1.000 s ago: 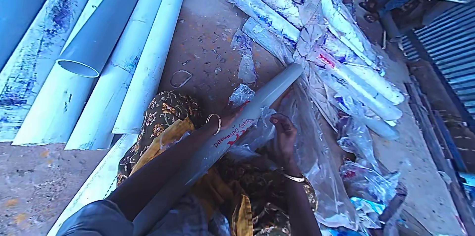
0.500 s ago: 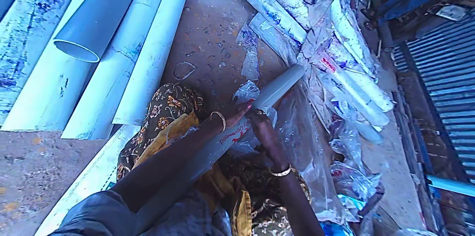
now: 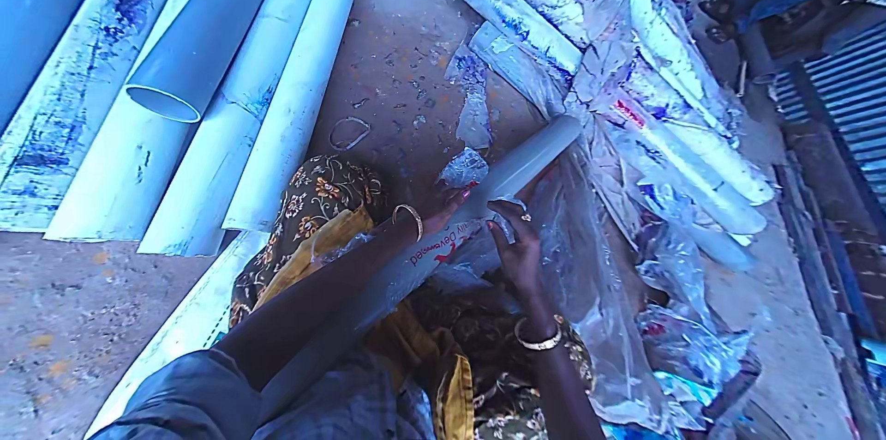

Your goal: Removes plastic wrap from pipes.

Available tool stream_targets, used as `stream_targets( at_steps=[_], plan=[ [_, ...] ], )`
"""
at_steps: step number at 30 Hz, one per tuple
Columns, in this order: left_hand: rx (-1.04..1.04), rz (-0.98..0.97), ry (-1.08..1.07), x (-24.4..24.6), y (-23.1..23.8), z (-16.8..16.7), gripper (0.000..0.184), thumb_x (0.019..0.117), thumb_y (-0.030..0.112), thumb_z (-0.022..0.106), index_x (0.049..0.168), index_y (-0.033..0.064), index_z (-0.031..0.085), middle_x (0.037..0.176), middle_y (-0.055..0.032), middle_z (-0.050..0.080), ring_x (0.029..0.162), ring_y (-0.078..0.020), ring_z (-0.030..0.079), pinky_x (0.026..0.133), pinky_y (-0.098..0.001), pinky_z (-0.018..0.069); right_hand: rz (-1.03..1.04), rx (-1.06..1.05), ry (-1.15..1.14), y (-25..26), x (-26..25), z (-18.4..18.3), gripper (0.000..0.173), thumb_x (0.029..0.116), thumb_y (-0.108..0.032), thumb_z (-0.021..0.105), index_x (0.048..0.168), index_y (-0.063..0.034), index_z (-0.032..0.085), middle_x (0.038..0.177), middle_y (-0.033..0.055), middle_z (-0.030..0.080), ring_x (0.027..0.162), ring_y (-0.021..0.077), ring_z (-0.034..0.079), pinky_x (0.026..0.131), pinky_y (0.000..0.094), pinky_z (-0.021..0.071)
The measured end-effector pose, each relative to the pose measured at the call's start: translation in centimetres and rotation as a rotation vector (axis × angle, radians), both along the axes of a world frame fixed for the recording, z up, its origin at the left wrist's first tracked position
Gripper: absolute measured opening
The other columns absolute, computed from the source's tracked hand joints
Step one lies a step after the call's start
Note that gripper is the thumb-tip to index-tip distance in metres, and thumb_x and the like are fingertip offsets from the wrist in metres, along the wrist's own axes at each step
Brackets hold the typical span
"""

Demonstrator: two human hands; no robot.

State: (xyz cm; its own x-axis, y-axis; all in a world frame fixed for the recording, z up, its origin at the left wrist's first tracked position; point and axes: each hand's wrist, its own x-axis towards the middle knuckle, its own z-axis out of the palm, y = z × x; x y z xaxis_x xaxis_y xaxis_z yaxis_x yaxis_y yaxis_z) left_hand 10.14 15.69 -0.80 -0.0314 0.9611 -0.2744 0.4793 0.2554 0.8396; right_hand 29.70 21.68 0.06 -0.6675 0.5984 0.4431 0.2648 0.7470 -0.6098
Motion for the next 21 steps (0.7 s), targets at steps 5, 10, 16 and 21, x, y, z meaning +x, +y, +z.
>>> stream_targets(
  at_steps=[5, 10, 16, 21],
  plan=[
    [0.049, 0.044, -0.029, 0.1, -0.1, -0.3, 0.051, 0.1139, 0.035, 0.03, 0.144, 0.0026, 0.056, 0.153, -0.0214, 0.049, 0.148, -0.0412, 0.035, 0.115, -0.0734, 0.0153, 0.069, 0.129, -0.232, -1.6, -2.1, -1.6, 0.021, 0.089, 0.007, 0.063, 0.104, 0.0054, 0.078, 0.108, 0.0255, 0.073, 0.101, 0.0406, 0.071, 0.091, 0.0462, 0.0576],
    [0.0, 0.019, 0.082, 0.1, -0.1, 0.2, 0.05, 0.1141, 0.035, 0.029, 0.146, 0.0081, 0.056, 0.157, -0.0166, 0.047, 0.153, -0.0401, 0.028, 0.116, -0.0734, 0.0139, 0.087, 0.088, -0.374, -1.5, -2.4, -0.8, 0.015, 0.0926, 0.006, 0.059, 0.098, 0.0098, 0.073, 0.103, 0.0286, 0.071, 0.101, 0.0479, 0.069, 0.09, 0.0556, 0.0545],
    [-0.022, -0.001, 0.107, 0.8, -0.1, 0.4, 0.053, 0.1133, 0.042, 0.027, 0.151, 0.0156, 0.052, 0.161, -0.0155, 0.041, 0.157, -0.0408, 0.017, 0.117, -0.0753, -0.0006, 0.267, -0.033, -0.397, -0.6, 0.6, 0.1, 0.017, 0.0947, 0.005, 0.053, 0.098, 0.0105, 0.069, 0.099, 0.0274, 0.07, 0.1, 0.0452, 0.068, 0.093, 0.0543, 0.0521],
    [-0.005, -0.006, 0.081, 0.4, -0.1, 0.3, 0.053, 0.1136, 0.04, 0.028, 0.151, 0.0111, 0.052, 0.159, -0.0196, 0.043, 0.154, -0.0417, 0.025, 0.118, -0.0742, 0.0025, 0.189, -0.202, -0.159, -0.2, 2.1, -0.8, 0.018, 0.0946, 0.003, 0.053, 0.097, 0.0105, 0.07, 0.101, 0.0187, 0.072, 0.102, 0.0179, 0.069, 0.097, 0.0287, 0.0521]
  ],
)
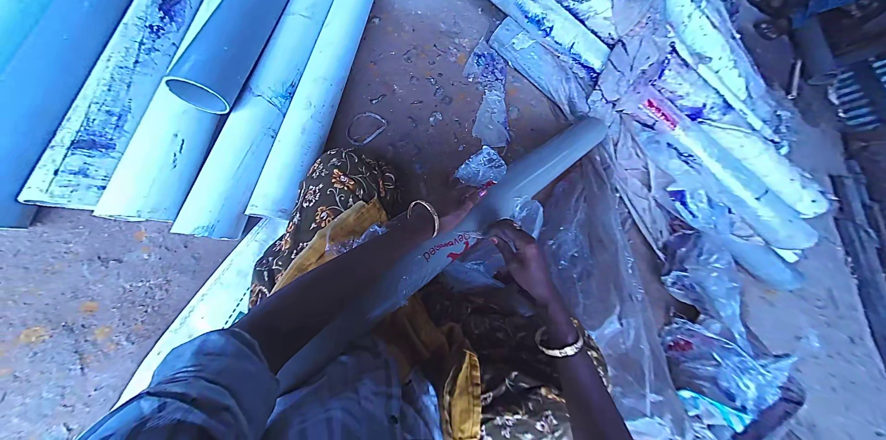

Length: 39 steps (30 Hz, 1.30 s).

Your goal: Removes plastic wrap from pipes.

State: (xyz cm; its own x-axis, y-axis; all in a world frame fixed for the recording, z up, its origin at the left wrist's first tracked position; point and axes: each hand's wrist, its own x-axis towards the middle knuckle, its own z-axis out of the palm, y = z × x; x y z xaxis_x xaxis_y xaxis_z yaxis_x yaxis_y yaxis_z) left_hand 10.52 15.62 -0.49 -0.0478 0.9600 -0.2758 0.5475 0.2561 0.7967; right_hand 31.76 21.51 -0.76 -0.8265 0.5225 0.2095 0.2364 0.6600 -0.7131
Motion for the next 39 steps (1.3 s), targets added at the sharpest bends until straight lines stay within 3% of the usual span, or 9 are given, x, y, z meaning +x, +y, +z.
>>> stream_targets(
  at_steps=[2, 5, 8, 13, 20, 23, 28, 33, 39],
  plan=[
    [0.027, 0.036, -0.074, -0.2, -0.1, -0.2, 0.052, 0.114, 0.036, 0.03, 0.146, 0.0046, 0.056, 0.154, -0.0214, 0.049, 0.151, -0.0404, 0.032, 0.119, -0.0711, 0.0083, -0.093, -0.043, 0.174, 0.2, 0.6, -0.5, 0.02, 0.0936, 0.003, 0.057, 0.104, 0.0128, 0.07, 0.111, 0.017, 0.072, 0.11, 0.0076, 0.067, 0.1, 0.0201, 0.0522],
    [0.024, 0.065, -0.205, -0.5, -0.1, -0.3, 0.053, 0.1145, 0.034, 0.027, 0.144, -0.0014, 0.055, 0.151, -0.0232, 0.051, 0.147, -0.0385, 0.039, 0.12, -0.0659, 0.0166, -0.095, 0.108, 0.166, -0.8, -0.1, 0.0, 0.025, 0.0939, -0.002, 0.06, 0.112, 0.0113, 0.073, 0.122, 0.024, 0.07, 0.12, 0.0194, 0.066, 0.107, 0.0243, 0.0477],
    [0.059, 0.093, -0.33, -0.5, -0.2, -0.9, 0.054, 0.1147, 0.032, 0.026, 0.141, -0.0025, 0.057, 0.146, -0.0226, 0.056, 0.143, -0.0361, 0.045, 0.119, -0.0591, 0.0273, -0.042, 0.314, 0.008, -3.0, -2.9, -0.5, 0.023, 0.0913, 0.003, 0.061, 0.108, 0.0066, 0.076, 0.114, 0.0244, 0.073, 0.109, 0.0358, 0.071, 0.099, 0.0375, 0.0544],
    [0.137, 0.043, -0.248, -0.5, 0.2, -1.3, 0.048, 0.1144, 0.026, 0.03, 0.137, -0.0041, 0.06, 0.141, -0.0242, 0.059, 0.137, -0.0357, 0.051, 0.116, -0.0545, 0.0332, 0.009, 0.394, -0.133, -2.8, -4.6, -0.4, 0.016, 0.0888, 0.005, 0.06, 0.094, 0.0054, 0.075, 0.096, 0.0242, 0.072, 0.093, 0.0417, 0.071, 0.086, 0.0498, 0.0566],
    [-0.003, -0.013, -0.008, 0.4, 0.1, -0.1, 0.051, 0.114, 0.038, 0.027, 0.151, 0.0135, 0.052, 0.159, -0.0162, 0.044, 0.154, -0.0398, 0.027, 0.116, -0.0767, 0.0079, 0.225, 0.2, -0.203, -1.7, -1.5, 1.3, 0.016, 0.0932, 0.004, 0.054, 0.094, 0.0049, 0.07, 0.098, 0.0229, 0.07, 0.098, 0.0396, 0.069, 0.094, 0.0516, 0.0511],
    [0.013, -0.027, 0.033, 0.8, -0.2, -0.4, 0.049, 0.1141, 0.037, 0.028, 0.152, 0.0158, 0.052, 0.16, -0.0185, 0.042, 0.152, -0.0449, 0.028, 0.112, -0.0816, 0.0083, 0.2, 0.154, -0.223, -2.2, -0.5, 1.3, 0.018, 0.0945, 0.004, 0.052, 0.096, 0.0059, 0.07, 0.099, 0.023, 0.07, 0.1, 0.0392, 0.067, 0.096, 0.05, 0.05],
    [-0.042, -0.058, 0.006, 0.8, 0.3, -0.4, 0.045, 0.1128, 0.036, 0.037, 0.154, 0.0206, 0.049, 0.16, -0.016, 0.042, 0.151, -0.04, 0.033, 0.115, -0.0773, 0.0086, 0.037, 0.109, -0.119, -4.1, 1.2, -0.2, 0.017, 0.0937, 0.003, 0.053, 0.097, 0.0078, 0.07, 0.101, 0.0229, 0.071, 0.105, 0.0356, 0.067, 0.102, 0.042, 0.048],
    [-0.044, -0.034, -0.039, 0.3, 0.6, -0.9, 0.043, 0.1127, 0.029, 0.039, 0.151, 0.0156, 0.052, 0.156, -0.014, 0.048, 0.15, -0.0349, 0.036, 0.118, -0.0713, 0.0123, -0.188, -0.176, 0.234, -5.4, 1.8, -2.5, 0.024, 0.0942, 0.003, 0.051, 0.103, 0.0092, 0.072, 0.11, 0.011, 0.074, 0.113, 0.0065, 0.065, 0.103, 0.0206, 0.0492],
    [-0.106, -0.005, 0.138, 0.7, 1.0, 0.0, 0.055, 0.1107, 0.036, 0.042, 0.16, 0.0136, 0.036, 0.166, -0.0215, 0.027, 0.155, -0.0406, 0.022, 0.122, -0.0669, 0.0104, -0.935, -0.688, 0.575, -6.8, -2.7, -0.9, 0.026, 0.108, -0.004, 0.038, 0.129, 0.0083, 0.048, 0.103, 0.0102, 0.069, 0.077, 0.0148, 0.075, 0.072, 0.0303, 0.0648]
  ],
)
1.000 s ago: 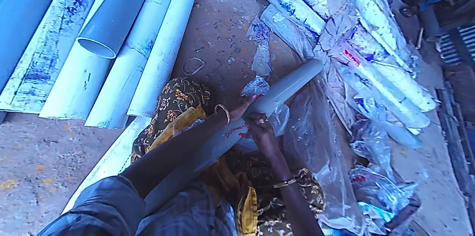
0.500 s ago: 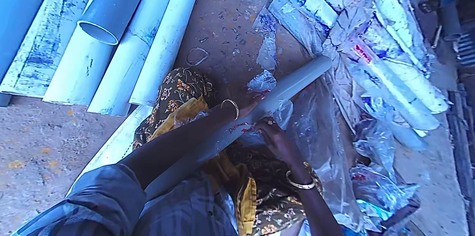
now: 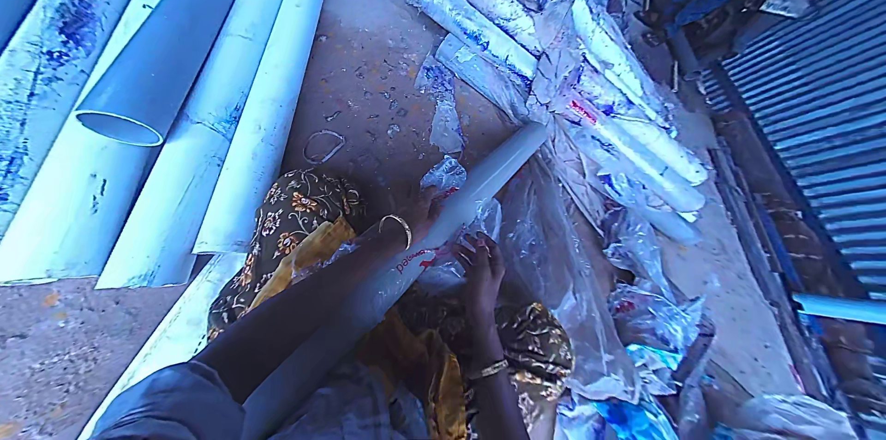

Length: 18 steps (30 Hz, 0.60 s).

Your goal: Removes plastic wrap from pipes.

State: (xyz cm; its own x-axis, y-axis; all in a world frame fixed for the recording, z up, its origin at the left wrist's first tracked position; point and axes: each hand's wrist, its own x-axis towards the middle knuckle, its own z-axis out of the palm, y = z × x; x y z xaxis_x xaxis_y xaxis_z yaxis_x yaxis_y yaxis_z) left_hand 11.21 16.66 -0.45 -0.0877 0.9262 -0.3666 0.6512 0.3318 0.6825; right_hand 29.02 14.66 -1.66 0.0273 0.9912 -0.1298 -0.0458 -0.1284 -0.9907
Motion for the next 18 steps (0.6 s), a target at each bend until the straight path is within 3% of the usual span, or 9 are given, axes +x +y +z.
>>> stream_targets(
  at_steps=[2, 4, 6, 9, 11, 13, 14, 16, 18],
  plan=[
    [0.012, 0.044, -0.039, 0.1, -0.1, 0.1, 0.059, 0.1101, 0.036, 0.044, 0.16, 0.0074, 0.032, 0.166, -0.0221, 0.028, 0.155, -0.0401, 0.022, 0.124, -0.0608, 0.016, -0.111, -0.079, -0.019, 0.9, -1.4, 0.6, 0.029, 0.1108, -0.012, 0.038, 0.133, 0.006, 0.045, 0.099, 0.0112, 0.065, 0.072, 0.0131, 0.07, 0.066, 0.0286, 0.0608],
    [-0.003, 0.116, -0.138, -0.6, 0.5, 0.0, 0.062, 0.1107, 0.035, 0.044, 0.157, -0.0029, 0.031, 0.161, -0.0274, 0.034, 0.151, -0.0403, 0.033, 0.122, -0.0549, 0.0267, -0.157, -0.072, -0.068, 1.7, -2.4, 1.6, 0.029, 0.11, -0.013, 0.042, 0.131, 0.0065, 0.046, 0.095, 0.0114, 0.061, 0.068, 0.0116, 0.064, 0.062, 0.0273, 0.0568],
    [-0.021, 0.149, -0.297, -1.7, 1.7, 0.1, 0.054, 0.1129, 0.03, 0.039, 0.148, -0.0111, 0.042, 0.151, -0.033, 0.045, 0.144, -0.0419, 0.042, 0.12, -0.0529, 0.0307, -0.185, -0.015, -0.171, 2.1, -2.5, 2.3, 0.027, 0.1083, -0.012, 0.048, 0.128, 0.007, 0.049, 0.092, 0.0105, 0.057, 0.065, 0.0096, 0.059, 0.058, 0.026, 0.0533],
    [-0.004, 0.123, -0.349, -2.9, 3.8, -0.2, 0.057, 0.1137, 0.036, 0.032, 0.145, -0.01, 0.048, 0.149, -0.0322, 0.048, 0.144, -0.0428, 0.042, 0.12, -0.0548, 0.029, -0.138, -0.073, -0.391, 2.7, -1.2, 2.4, 0.035, 0.1101, -0.023, 0.048, 0.126, 0.0071, 0.054, 0.096, 0.0149, 0.057, 0.067, 0.0157, 0.06, 0.058, 0.0313, 0.0542],
    [-0.004, 0.155, -0.287, -2.3, 5.4, -1.0, 0.064, 0.1099, 0.046, 0.042, 0.146, -0.0063, 0.049, 0.149, -0.0294, 0.049, 0.144, -0.0419, 0.043, 0.12, -0.0574, 0.0298, -0.021, -0.242, -0.533, 3.5, -0.8, 2.0, 0.052, 0.1108, -0.04, 0.043, 0.117, 0.0079, 0.062, 0.092, 0.0179, 0.066, 0.068, 0.0205, 0.066, 0.061, 0.0362, 0.0559],
    [-0.072, 0.196, -0.204, -0.8, 6.4, -1.4, 0.072, 0.1033, 0.056, 0.052, 0.137, -0.0068, 0.057, 0.139, -0.0284, 0.058, 0.135, -0.0408, 0.053, 0.114, -0.0582, 0.0375, 0.125, -0.415, -0.557, 4.1, -1.4, 1.6, 0.06, 0.1099, -0.048, 0.04, 0.116, 0.008, 0.06, 0.083, 0.0152, 0.069, 0.064, 0.0182, 0.068, 0.059, 0.0333, 0.0566],
    [-0.109, 0.186, -0.131, -0.2, 6.7, -1.3, 0.073, 0.1015, 0.06, 0.053, 0.133, -0.0052, 0.061, 0.135, -0.0275, 0.061, 0.132, -0.041, 0.056, 0.111, -0.0603, 0.0398, 0.162, -0.436, -0.527, 4.4, -1.7, 1.1, 0.056, 0.1093, -0.046, 0.045, 0.112, 0.008, 0.06, 0.08, 0.0144, 0.068, 0.062, 0.017, 0.068, 0.058, 0.0323, 0.0568],
    [-0.153, 0.159, -0.011, 0.6, 6.6, -0.7, 0.07, 0.1031, 0.06, 0.048, 0.13, -0.0031, 0.062, 0.131, -0.0267, 0.064, 0.126, -0.0413, 0.06, 0.105, -0.0628, 0.0433, 0.141, -0.361, -0.388, 4.5, -1.9, -0.2, 0.037, 0.1076, -0.027, 0.055, 0.095, 0.0068, 0.063, 0.07, 0.0087, 0.063, 0.057, 0.012, 0.062, 0.056, 0.0276, 0.0554],
    [-0.156, 0.096, 0.073, 0.7, 6.5, 0.2, 0.062, 0.1079, 0.052, 0.043, 0.13, -0.0037, 0.06, 0.13, -0.0267, 0.064, 0.126, -0.0409, 0.06, 0.104, -0.0613, 0.0441, 0.072, -0.288, -0.195, 4.3, -2.3, -1.0, 0.032, 0.1056, -0.01, 0.056, 0.074, -0.0022, 0.056, 0.057, -0.0002, 0.056, 0.048, 0.0056, 0.055, 0.05, 0.0211, 0.0508]
  ],
)
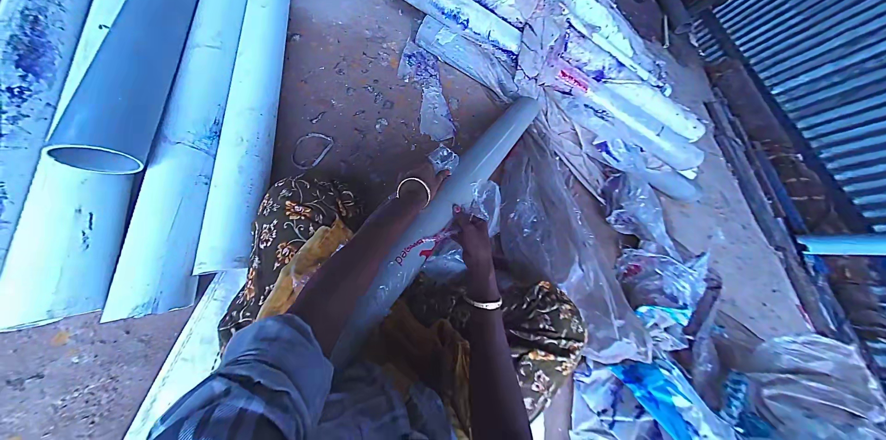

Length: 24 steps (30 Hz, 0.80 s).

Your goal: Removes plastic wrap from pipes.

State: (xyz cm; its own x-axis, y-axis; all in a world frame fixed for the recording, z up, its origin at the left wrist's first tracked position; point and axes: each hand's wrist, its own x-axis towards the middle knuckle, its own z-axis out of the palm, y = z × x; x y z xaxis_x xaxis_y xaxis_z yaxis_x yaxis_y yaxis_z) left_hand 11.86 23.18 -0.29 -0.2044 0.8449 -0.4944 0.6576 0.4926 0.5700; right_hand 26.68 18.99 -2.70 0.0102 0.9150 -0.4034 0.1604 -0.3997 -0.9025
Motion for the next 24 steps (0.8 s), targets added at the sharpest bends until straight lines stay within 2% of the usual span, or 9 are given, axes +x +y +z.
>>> stream_targets(
  at_steps=[2, 4, 6, 8, 12, 16, 20, 24],
  plan=[
    [-0.002, -0.067, 0.037, -0.4, 0.2, 0.2, 0.056, 0.1106, 0.045, 0.04, 0.134, -0.0029, 0.057, 0.133, -0.0261, 0.063, 0.129, -0.0408, 0.059, 0.105, -0.0607, 0.0441, -0.063, 0.047, 0.146, -0.5, -0.2, -0.7, 0.036, 0.1046, -0.001, 0.052, 0.069, -0.006, 0.054, 0.053, -0.0033, 0.054, 0.046, 0.0032, 0.053, 0.049, 0.0195, 0.0496],
    [0.021, -0.09, 0.063, -0.6, 0.4, -0.1, 0.054, 0.1116, 0.042, 0.038, 0.135, -0.003, 0.056, 0.131, -0.0267, 0.063, 0.128, -0.0416, 0.059, 0.104, -0.0609, 0.0445, -0.104, 0.05, 0.249, -0.7, 0.2, -1.3, 0.036, 0.1048, 0.001, 0.049, 0.071, -0.0064, 0.056, 0.056, -0.0031, 0.058, 0.049, 0.0034, 0.057, 0.051, 0.0202, 0.0517],
    [0.026, -0.098, 0.08, -0.9, 0.6, -0.5, 0.055, 0.1122, 0.041, 0.036, 0.132, -0.0045, 0.058, 0.129, -0.0276, 0.064, 0.127, -0.0423, 0.06, 0.104, -0.0607, 0.0444, -0.118, 0.035, 0.299, -1.0, 0.8, -1.9, 0.034, 0.1051, 0.001, 0.048, 0.074, -0.0059, 0.059, 0.06, -0.0021, 0.063, 0.054, 0.0047, 0.061, 0.054, 0.0223, 0.0556],
    [0.029, -0.088, 0.079, -1.3, 0.8, -1.5, 0.056, 0.1125, 0.041, 0.036, 0.129, -0.0065, 0.06, 0.129, -0.0289, 0.064, 0.128, -0.0432, 0.059, 0.105, -0.0608, 0.0434, -0.131, -0.011, 0.306, -1.6, 1.3, -1.9, 0.033, 0.1056, 0.002, 0.046, 0.076, -0.0052, 0.059, 0.061, -0.0015, 0.064, 0.054, 0.0052, 0.063, 0.054, 0.0225, 0.0568],
    [0.017, -0.048, 0.057, -2.2, 1.3, -4.0, 0.056, 0.1125, 0.041, 0.036, 0.133, -0.0059, 0.059, 0.132, -0.0295, 0.063, 0.129, -0.0444, 0.057, 0.107, -0.0617, 0.0415, -0.167, -0.133, 0.323, -2.9, 2.6, -1.9, 0.032, 0.1057, 0.002, 0.046, 0.077, -0.0044, 0.059, 0.062, 0.0003, 0.065, 0.054, 0.0086, 0.066, 0.056, 0.025, 0.0609],
    [0.0, -0.005, 0.015, -3.0, 1.6, -6.4, 0.056, 0.1127, 0.039, 0.037, 0.127, -0.0097, 0.06, 0.13, -0.0321, 0.062, 0.128, -0.0456, 0.058, 0.107, -0.0614, 0.041, -0.163, -0.196, 0.345, -3.9, 3.6, -2.7, 0.033, 0.1068, 0.001, 0.043, 0.079, -0.0043, 0.06, 0.066, 0.0021, 0.068, 0.057, 0.0115, 0.069, 0.059, 0.027, 0.0622],
    [-0.031, 0.062, -0.078, -4.0, 1.6, -10.2, 0.055, 0.1126, 0.038, 0.038, 0.136, -0.0091, 0.056, 0.134, -0.0324, 0.06, 0.13, -0.0457, 0.056, 0.11, -0.0608, 0.0404, -0.156, -0.191, 0.34, -4.9, 4.3, -3.3, 0.037, 0.1065, 0.001, 0.041, 0.077, -0.0061, 0.062, 0.06, 0.0003, 0.067, 0.052, 0.01, 0.066, 0.056, 0.0259, 0.0605],
    [-0.01, 0.112, -0.2, -4.7, 1.4, -11.0, 0.054, 0.1126, 0.036, 0.039, 0.137, -0.0087, 0.055, 0.131, -0.0326, 0.061, 0.127, -0.0453, 0.059, 0.109, -0.0604, 0.0416, -0.174, -0.193, 0.294, -5.1, 3.9, -3.6, 0.035, 0.1068, 0.0, 0.043, 0.077, -0.0045, 0.061, 0.057, 0.0013, 0.065, 0.049, 0.0104, 0.065, 0.052, 0.0256, 0.059]
  ],
)
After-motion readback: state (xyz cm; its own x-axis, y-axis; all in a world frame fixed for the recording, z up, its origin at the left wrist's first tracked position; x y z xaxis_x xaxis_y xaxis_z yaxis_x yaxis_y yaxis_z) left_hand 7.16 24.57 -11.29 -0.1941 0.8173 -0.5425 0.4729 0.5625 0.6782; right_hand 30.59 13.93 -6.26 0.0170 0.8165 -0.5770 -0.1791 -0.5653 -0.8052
